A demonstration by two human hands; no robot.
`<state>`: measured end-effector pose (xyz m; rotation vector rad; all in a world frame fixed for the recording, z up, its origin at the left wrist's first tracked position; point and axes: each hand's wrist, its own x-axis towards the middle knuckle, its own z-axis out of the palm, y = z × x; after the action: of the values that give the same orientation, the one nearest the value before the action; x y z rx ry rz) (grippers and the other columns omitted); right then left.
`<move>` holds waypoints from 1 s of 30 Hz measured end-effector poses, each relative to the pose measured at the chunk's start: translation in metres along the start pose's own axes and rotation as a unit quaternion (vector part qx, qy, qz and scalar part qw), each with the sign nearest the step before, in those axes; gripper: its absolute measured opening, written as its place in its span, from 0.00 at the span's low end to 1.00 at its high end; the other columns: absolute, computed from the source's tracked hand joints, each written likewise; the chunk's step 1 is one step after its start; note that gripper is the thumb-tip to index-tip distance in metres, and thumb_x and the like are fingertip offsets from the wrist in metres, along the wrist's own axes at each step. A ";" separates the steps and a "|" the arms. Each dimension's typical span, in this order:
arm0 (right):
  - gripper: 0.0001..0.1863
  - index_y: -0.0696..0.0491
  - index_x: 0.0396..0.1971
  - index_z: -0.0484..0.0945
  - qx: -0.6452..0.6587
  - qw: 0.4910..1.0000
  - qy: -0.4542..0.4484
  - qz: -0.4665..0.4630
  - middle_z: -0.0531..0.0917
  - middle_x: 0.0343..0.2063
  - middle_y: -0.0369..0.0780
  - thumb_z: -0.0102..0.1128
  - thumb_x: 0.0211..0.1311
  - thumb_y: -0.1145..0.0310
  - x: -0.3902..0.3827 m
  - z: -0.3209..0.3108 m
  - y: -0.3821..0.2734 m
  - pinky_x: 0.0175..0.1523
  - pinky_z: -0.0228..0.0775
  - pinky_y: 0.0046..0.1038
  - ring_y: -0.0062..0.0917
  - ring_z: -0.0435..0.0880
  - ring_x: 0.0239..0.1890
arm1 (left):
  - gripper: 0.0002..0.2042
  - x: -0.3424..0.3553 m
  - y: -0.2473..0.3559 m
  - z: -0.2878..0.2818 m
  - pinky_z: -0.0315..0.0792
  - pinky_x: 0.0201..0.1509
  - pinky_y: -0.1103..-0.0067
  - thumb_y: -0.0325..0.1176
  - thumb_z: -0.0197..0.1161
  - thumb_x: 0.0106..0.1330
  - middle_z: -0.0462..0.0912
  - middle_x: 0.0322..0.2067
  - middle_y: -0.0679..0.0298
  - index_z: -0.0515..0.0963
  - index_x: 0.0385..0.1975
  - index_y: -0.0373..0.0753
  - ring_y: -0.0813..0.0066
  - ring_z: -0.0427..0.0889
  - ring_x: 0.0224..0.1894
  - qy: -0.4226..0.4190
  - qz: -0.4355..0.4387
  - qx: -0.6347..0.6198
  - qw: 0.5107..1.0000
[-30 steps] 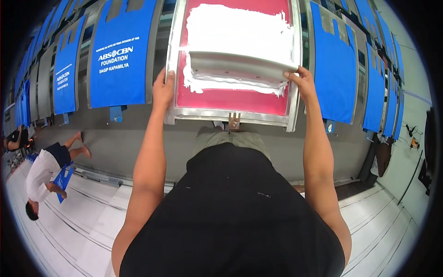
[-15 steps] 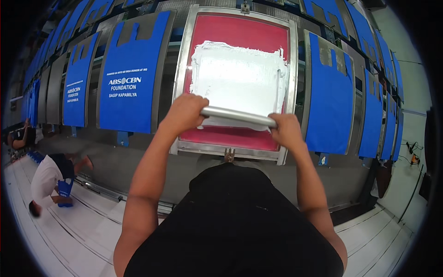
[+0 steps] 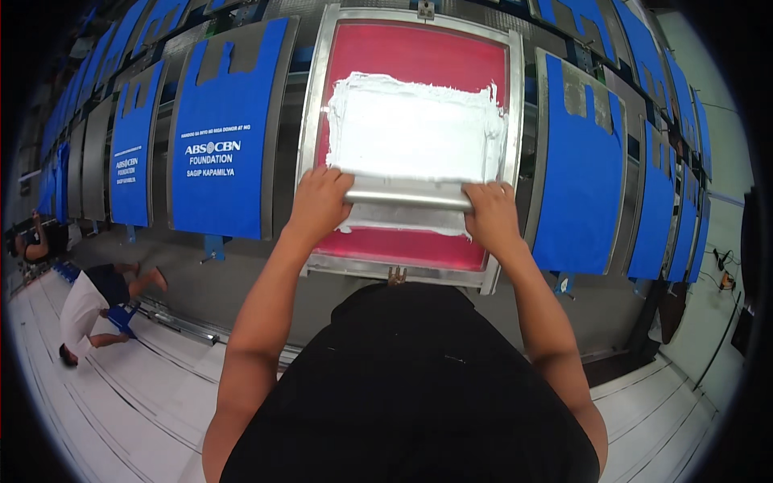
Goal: The person uses a squeegee to spread white ink evenly across a screen printing frame. The person repeatedly moves the squeegee back and forth over the mesh to ensure full coverage of the design area.
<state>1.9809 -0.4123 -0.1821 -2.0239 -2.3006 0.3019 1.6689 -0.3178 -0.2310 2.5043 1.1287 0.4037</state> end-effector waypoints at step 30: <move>0.23 0.46 0.44 0.82 -0.017 0.988 -0.130 0.081 0.85 0.35 0.39 0.62 0.42 0.76 -0.035 -0.005 -0.027 0.71 0.47 0.52 0.33 0.81 0.46 | 0.13 -0.048 0.007 0.023 0.68 0.47 0.64 0.24 0.68 0.43 0.81 0.30 0.57 0.81 0.32 0.40 0.58 0.79 0.38 -0.024 -0.023 -0.034 0.999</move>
<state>1.9600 -0.4495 -0.1695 -2.3179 -2.2952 0.5731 1.6517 -0.3632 -0.2539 2.4117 1.1315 0.3629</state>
